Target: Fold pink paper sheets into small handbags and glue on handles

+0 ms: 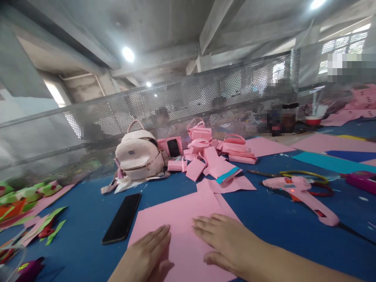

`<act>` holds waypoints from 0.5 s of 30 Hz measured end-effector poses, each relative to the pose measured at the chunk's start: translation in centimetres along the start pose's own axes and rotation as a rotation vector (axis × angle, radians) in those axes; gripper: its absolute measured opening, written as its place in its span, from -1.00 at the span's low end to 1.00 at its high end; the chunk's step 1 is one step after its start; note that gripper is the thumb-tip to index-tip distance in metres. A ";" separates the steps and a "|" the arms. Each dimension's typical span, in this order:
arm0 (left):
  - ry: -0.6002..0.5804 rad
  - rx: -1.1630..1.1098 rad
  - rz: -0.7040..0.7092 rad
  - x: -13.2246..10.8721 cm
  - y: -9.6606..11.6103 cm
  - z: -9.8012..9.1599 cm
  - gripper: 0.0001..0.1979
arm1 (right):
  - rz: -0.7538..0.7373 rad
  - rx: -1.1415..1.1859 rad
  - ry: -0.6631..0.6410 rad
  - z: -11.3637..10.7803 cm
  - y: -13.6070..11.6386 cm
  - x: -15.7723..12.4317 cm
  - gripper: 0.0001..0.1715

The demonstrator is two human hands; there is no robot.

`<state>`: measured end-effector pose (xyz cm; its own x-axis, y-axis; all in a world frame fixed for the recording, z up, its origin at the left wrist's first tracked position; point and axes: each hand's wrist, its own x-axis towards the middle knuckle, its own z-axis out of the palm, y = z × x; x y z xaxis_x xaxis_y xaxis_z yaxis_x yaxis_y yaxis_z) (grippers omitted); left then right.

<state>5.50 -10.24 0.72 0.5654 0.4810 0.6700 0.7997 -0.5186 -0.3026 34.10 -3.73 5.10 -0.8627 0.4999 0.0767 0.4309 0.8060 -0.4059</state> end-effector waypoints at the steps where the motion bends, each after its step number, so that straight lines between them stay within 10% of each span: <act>1: -0.015 0.007 -0.019 -0.3 -0.2 -0.5 -0.32 | 0.011 -0.035 0.017 -0.1 0.3 -0.4 -0.34; 7: -0.278 0.076 0.040 -2.3 -2.7 -4.5 -0.57 | 0.089 -0.238 0.126 -0.4 1.7 -3.6 -0.45; 15: -0.243 0.120 0.036 -3.4 -4.2 -6.8 -0.52 | 0.147 -0.399 0.161 -0.2 3.1 -5.7 -0.51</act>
<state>-1.16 -14.55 4.32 0.6141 0.6269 0.4795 0.7883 -0.4576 -0.4114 40.44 -3.96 3.60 -0.7458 0.6360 0.1984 0.6417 0.7658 -0.0427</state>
